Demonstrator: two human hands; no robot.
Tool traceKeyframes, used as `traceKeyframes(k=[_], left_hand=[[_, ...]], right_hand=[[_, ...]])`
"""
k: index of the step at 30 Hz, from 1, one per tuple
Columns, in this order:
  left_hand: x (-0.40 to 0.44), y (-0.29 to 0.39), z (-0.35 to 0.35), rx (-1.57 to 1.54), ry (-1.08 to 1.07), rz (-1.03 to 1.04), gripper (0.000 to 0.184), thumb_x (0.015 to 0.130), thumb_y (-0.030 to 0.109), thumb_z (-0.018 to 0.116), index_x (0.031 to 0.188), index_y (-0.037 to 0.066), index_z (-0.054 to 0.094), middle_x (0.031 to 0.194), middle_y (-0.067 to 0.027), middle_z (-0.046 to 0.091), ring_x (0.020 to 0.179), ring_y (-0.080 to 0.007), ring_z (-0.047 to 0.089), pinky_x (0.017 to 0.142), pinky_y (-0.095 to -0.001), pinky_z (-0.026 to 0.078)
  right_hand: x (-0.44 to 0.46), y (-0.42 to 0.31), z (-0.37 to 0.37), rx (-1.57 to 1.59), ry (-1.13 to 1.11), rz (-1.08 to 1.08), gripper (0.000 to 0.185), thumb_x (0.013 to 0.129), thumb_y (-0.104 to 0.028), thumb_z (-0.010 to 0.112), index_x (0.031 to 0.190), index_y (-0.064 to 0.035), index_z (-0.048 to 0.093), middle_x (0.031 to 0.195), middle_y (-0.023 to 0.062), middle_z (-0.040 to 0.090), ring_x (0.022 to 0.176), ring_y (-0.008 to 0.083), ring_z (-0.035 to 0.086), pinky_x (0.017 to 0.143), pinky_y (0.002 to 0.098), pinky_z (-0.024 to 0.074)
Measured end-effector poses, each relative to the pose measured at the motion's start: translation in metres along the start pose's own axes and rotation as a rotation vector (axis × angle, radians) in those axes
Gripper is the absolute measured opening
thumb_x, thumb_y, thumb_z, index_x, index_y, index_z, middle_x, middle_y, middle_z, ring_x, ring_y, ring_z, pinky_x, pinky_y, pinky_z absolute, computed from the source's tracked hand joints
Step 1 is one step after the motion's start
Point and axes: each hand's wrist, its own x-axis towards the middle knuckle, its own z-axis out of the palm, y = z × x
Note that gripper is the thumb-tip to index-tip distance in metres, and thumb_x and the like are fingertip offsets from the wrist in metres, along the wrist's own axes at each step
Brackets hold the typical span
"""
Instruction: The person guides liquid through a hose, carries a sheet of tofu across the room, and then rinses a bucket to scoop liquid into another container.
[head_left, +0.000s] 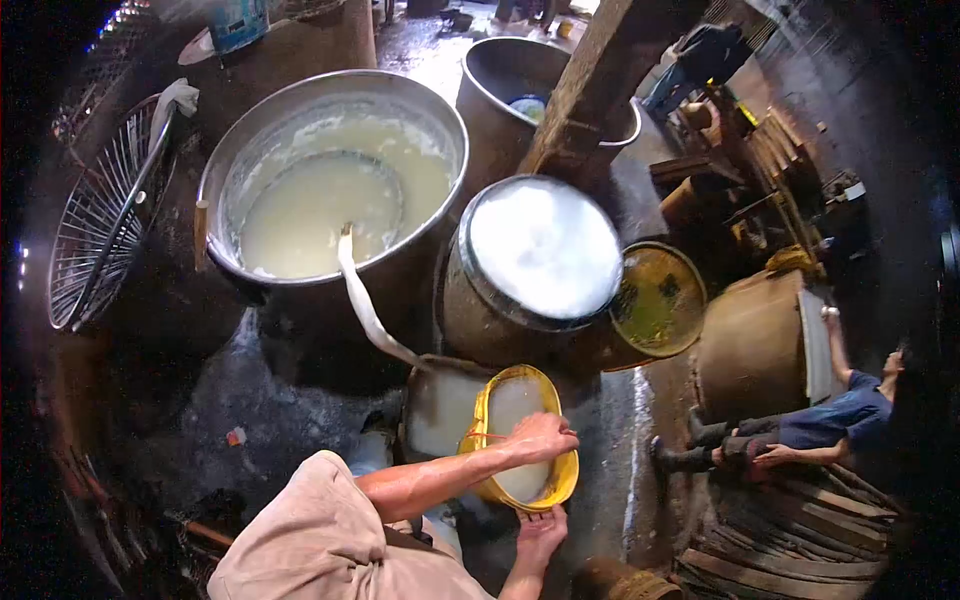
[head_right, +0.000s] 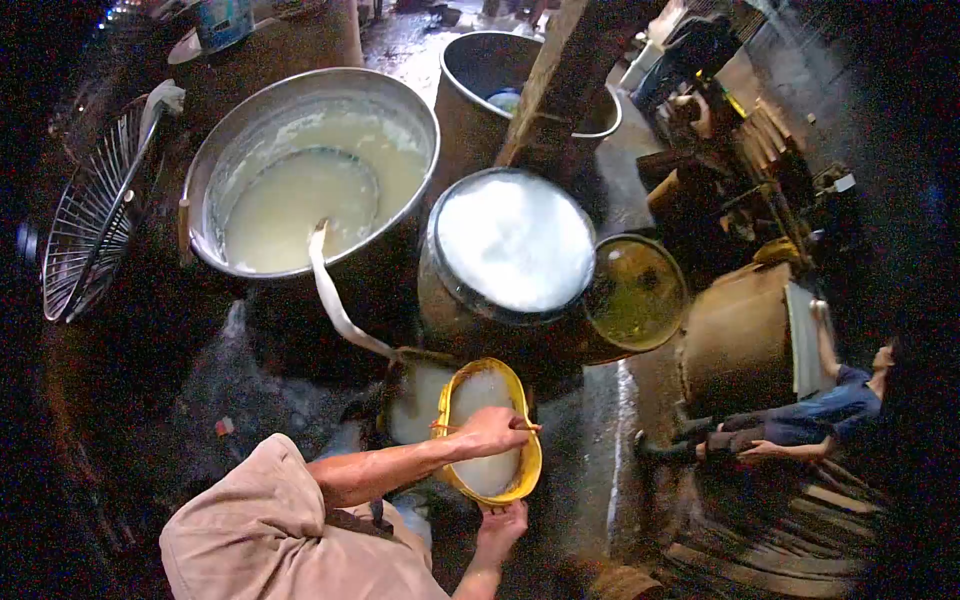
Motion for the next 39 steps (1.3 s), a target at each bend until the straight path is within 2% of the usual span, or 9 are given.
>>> traceKeyframes(k=[3, 9, 11, 13, 18, 28, 33, 36, 39], left_hand=[[-0.008, 0.043, -0.030, -0.097, 0.052, 0.271, 0.033, 0.071, 0.032, 0.055, 0.081, 0.002, 0.062, 0.072, -0.0195, 0.061, 0.072, -0.0335, 0.060, 0.066, -0.0431, 0.045], [-0.013, 0.093, -0.090, -0.137, -0.073, 0.680, 0.042, 0.068, 0.023, 0.058, 0.103, 0.001, 0.055, 0.082, -0.0176, 0.062, 0.075, -0.0326, 0.062, 0.069, -0.0412, 0.048], [-0.017, 0.105, -0.110, -0.183, -0.175, 0.726, 0.041, 0.073, 0.030, 0.060, 0.102, 0.001, 0.055, 0.083, -0.0189, 0.062, 0.079, -0.0357, 0.061, 0.070, -0.0438, 0.048], [-0.019, 0.111, -0.115, -0.021, -0.038, 0.858, 0.038, 0.081, 0.037, 0.056, 0.095, 0.002, 0.055, 0.076, -0.0204, 0.061, 0.074, -0.0387, 0.060, 0.066, -0.0470, 0.048], [-0.011, 0.137, -0.162, -0.174, 0.117, 0.851, 0.040, 0.089, 0.043, 0.047, 0.084, 0.003, 0.054, 0.061, -0.0196, 0.057, 0.059, -0.0398, 0.058, 0.055, -0.0483, 0.046], [0.005, 0.144, -0.219, -0.750, 0.396, 0.876, 0.037, 0.090, 0.037, 0.048, 0.076, 0.004, 0.052, 0.058, -0.0189, 0.053, 0.056, -0.0365, 0.056, 0.049, -0.0442, 0.040], [-0.007, 0.139, -0.225, -0.903, 0.375, 0.834, 0.037, 0.091, 0.036, 0.047, 0.080, 0.001, 0.053, 0.065, -0.0221, 0.053, 0.064, -0.0398, 0.056, 0.054, -0.0441, 0.040], [-0.010, 0.139, -0.210, -0.978, 0.626, 0.964, 0.040, 0.092, 0.035, 0.047, 0.084, -0.003, 0.051, 0.056, -0.0181, 0.049, 0.049, -0.0292, 0.056, 0.048, -0.0375, 0.040], [-0.025, 0.136, -0.191, -0.920, 0.589, 1.090, 0.038, 0.092, 0.035, 0.047, 0.085, -0.002, 0.052, 0.056, -0.0151, 0.051, 0.043, -0.0233, 0.055, 0.044, -0.0337, 0.041]], right_hand=[[-0.043, -0.058, 0.085, -0.123, -0.120, -0.306, 0.039, 0.086, -0.033, 0.041, 0.109, -0.0047, 0.054, 0.111, 0.0117, 0.058, 0.099, 0.0242, 0.058, 0.078, 0.0429, 0.0508], [-0.055, -0.165, 0.183, -0.113, -0.101, -0.384, 0.024, 0.080, -0.022, 0.050, 0.093, -0.0033, 0.057, 0.084, 0.0078, 0.062, 0.077, 0.0198, 0.063, 0.061, 0.0368, 0.0549], [-0.046, -0.197, 0.202, -0.149, -0.103, -0.457, 0.025, 0.080, -0.023, 0.050, 0.090, -0.0019, 0.058, 0.084, 0.0090, 0.063, 0.077, 0.0208, 0.063, 0.059, 0.0375, 0.0562], [-0.055, -0.222, 0.237, -0.263, -0.166, -0.488, 0.031, 0.081, -0.026, 0.050, 0.096, -0.0005, 0.058, 0.093, 0.0123, 0.063, 0.079, 0.0227, 0.063, 0.059, 0.0367, 0.0563], [-0.086, -0.256, 0.337, -0.477, -0.102, -0.533, 0.028, 0.082, -0.017, 0.050, 0.095, 0.0079, 0.048, 0.089, 0.0222, 0.060, 0.069, 0.0285, 0.064, 0.054, 0.0426, 0.0591], [-0.112, -0.245, 0.491, -0.921, -0.196, -0.661, 0.023, 0.076, -0.009, 0.056, 0.091, 0.0060, 0.047, 0.075, 0.0135, 0.058, 0.057, 0.0213, 0.062, 0.054, 0.0343, 0.0582], [-0.125, -0.230, 0.519, -1.180, -0.270, -0.675, 0.027, 0.074, -0.006, 0.057, 0.096, 0.0082, 0.050, 0.076, 0.0105, 0.059, 0.059, 0.0137, 0.058, 0.056, 0.0252, 0.0527], [-0.142, -0.220, 0.512, -1.326, -0.285, -0.724, 0.032, 0.074, -0.009, 0.059, 0.101, 0.0064, 0.051, 0.079, 0.0091, 0.059, 0.069, 0.0131, 0.059, 0.063, 0.0246, 0.0516], [-0.162, -0.216, 0.478, -1.285, -0.352, -0.841, 0.034, 0.074, -0.009, 0.060, 0.103, 0.0064, 0.050, 0.080, 0.0088, 0.060, 0.070, 0.0131, 0.058, 0.066, 0.0240, 0.0493]])
